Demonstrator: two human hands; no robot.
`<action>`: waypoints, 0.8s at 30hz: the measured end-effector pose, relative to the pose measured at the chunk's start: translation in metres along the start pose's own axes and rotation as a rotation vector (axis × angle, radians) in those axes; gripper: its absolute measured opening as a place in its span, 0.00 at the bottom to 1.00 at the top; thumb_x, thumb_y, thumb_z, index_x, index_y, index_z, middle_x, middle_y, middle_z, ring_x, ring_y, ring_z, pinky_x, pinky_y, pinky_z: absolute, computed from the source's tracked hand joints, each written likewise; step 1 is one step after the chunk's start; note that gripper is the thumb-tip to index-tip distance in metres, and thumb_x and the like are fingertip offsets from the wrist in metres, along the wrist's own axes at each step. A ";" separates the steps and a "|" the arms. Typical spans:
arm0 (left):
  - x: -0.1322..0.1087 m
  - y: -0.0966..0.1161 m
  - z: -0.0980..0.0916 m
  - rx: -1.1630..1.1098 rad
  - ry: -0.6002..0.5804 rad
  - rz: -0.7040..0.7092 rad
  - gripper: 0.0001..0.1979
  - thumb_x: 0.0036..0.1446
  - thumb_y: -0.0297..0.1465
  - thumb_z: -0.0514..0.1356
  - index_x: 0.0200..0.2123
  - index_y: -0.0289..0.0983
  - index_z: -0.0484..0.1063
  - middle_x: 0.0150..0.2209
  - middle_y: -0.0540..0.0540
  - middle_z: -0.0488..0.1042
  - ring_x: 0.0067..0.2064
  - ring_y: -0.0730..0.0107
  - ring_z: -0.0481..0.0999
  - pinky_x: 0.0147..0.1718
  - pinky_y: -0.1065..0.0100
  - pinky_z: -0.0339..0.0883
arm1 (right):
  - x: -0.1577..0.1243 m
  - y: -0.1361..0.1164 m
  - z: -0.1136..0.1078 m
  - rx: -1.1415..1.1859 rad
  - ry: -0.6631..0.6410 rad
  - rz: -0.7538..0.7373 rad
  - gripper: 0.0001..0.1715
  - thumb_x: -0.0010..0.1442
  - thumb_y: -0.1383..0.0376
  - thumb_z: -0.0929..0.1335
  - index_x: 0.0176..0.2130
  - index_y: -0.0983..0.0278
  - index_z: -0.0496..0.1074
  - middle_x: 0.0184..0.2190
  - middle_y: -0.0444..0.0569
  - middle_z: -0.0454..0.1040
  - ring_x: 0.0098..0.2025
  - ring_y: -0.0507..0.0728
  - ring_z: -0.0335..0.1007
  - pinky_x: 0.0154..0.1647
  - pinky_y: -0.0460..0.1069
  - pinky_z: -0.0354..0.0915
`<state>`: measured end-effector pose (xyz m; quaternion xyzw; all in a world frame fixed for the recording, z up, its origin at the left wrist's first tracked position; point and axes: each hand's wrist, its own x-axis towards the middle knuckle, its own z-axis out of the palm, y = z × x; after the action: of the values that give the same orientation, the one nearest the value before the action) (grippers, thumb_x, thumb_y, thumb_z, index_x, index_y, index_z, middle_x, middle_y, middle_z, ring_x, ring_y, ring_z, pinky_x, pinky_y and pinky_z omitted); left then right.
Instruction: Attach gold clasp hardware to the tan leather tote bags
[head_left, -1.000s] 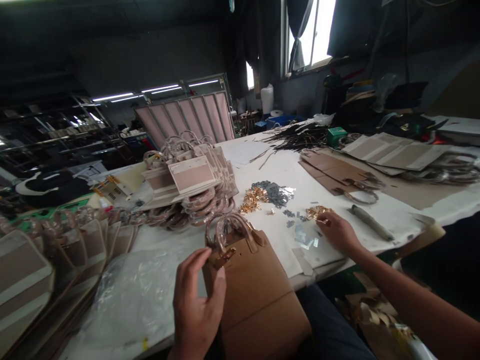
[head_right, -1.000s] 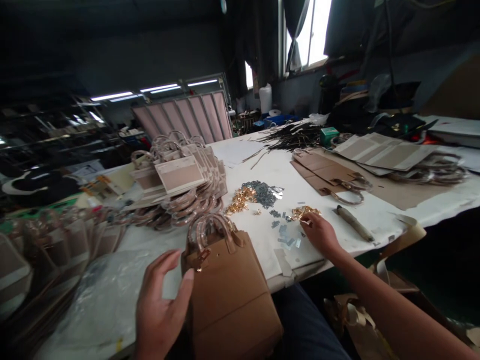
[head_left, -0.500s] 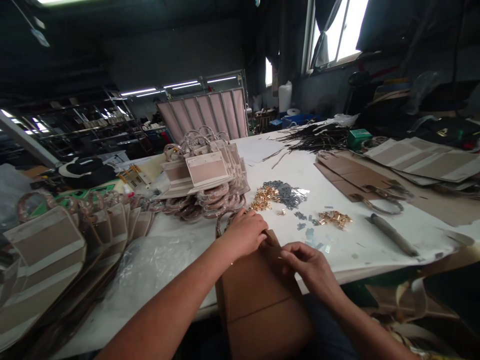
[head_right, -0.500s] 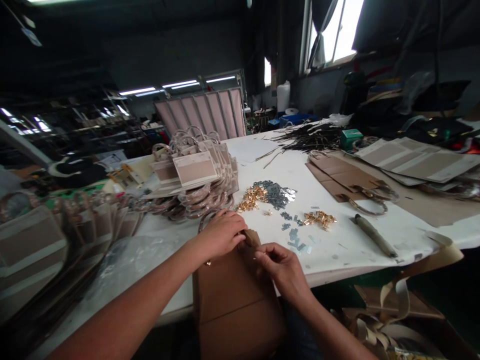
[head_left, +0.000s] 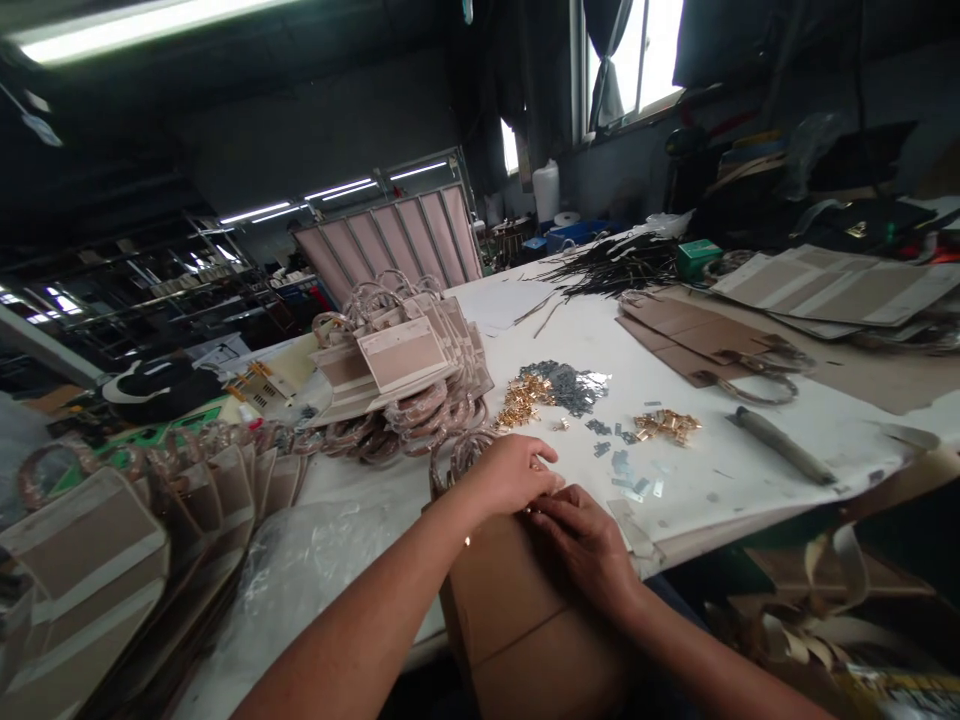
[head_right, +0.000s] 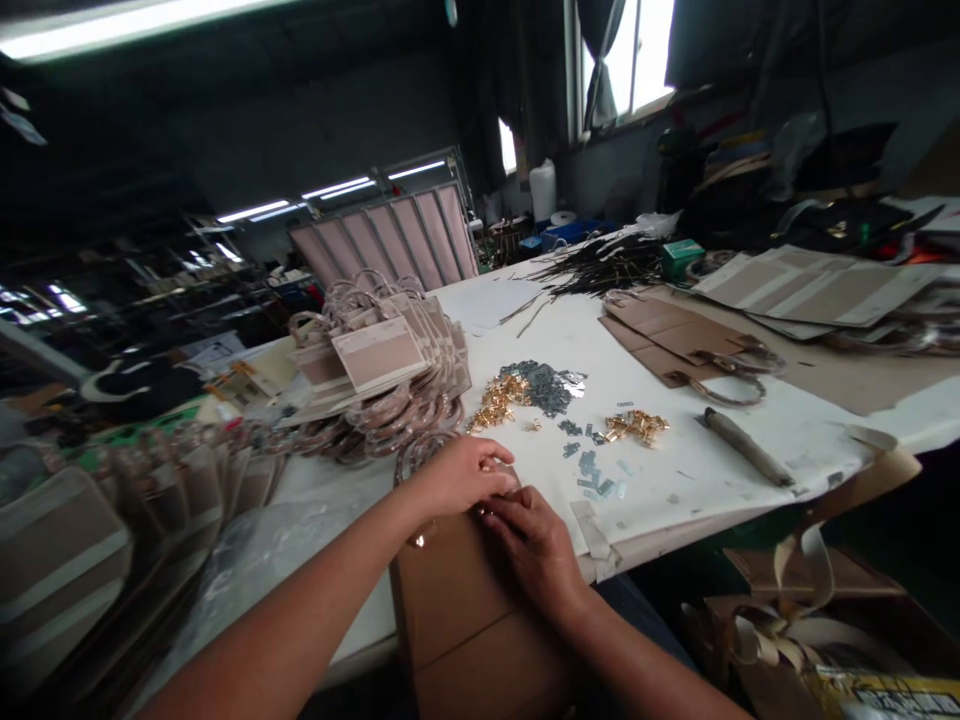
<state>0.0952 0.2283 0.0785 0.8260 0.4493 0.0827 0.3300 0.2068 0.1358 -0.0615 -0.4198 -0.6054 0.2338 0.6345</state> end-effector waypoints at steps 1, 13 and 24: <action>0.001 -0.001 0.002 -0.085 0.004 -0.048 0.24 0.55 0.38 0.68 0.54 0.35 0.81 0.37 0.43 0.85 0.37 0.57 0.82 0.35 0.63 0.71 | -0.001 -0.003 0.002 0.007 -0.023 -0.042 0.11 0.76 0.61 0.69 0.52 0.54 0.83 0.41 0.50 0.76 0.43 0.59 0.75 0.43 0.50 0.72; -0.037 -0.041 0.031 -0.254 0.500 0.124 0.18 0.70 0.45 0.59 0.50 0.40 0.79 0.48 0.44 0.83 0.51 0.58 0.80 0.53 0.59 0.72 | 0.020 -0.005 0.004 0.123 0.133 0.222 0.23 0.72 0.45 0.70 0.39 0.60 0.77 0.44 0.53 0.80 0.40 0.61 0.77 0.39 0.52 0.75; -0.041 -0.051 0.053 0.341 0.463 0.118 0.23 0.58 0.32 0.72 0.54 0.39 0.72 0.52 0.42 0.77 0.57 0.49 0.72 0.60 0.48 0.69 | 0.020 0.003 -0.035 -0.056 0.041 0.423 0.28 0.65 0.38 0.71 0.42 0.60 0.79 0.28 0.50 0.79 0.30 0.62 0.77 0.32 0.53 0.70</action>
<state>0.0593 0.1900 0.0133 0.8535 0.4712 0.2113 0.0698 0.2443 0.1449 -0.0492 -0.5596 -0.4970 0.3362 0.5717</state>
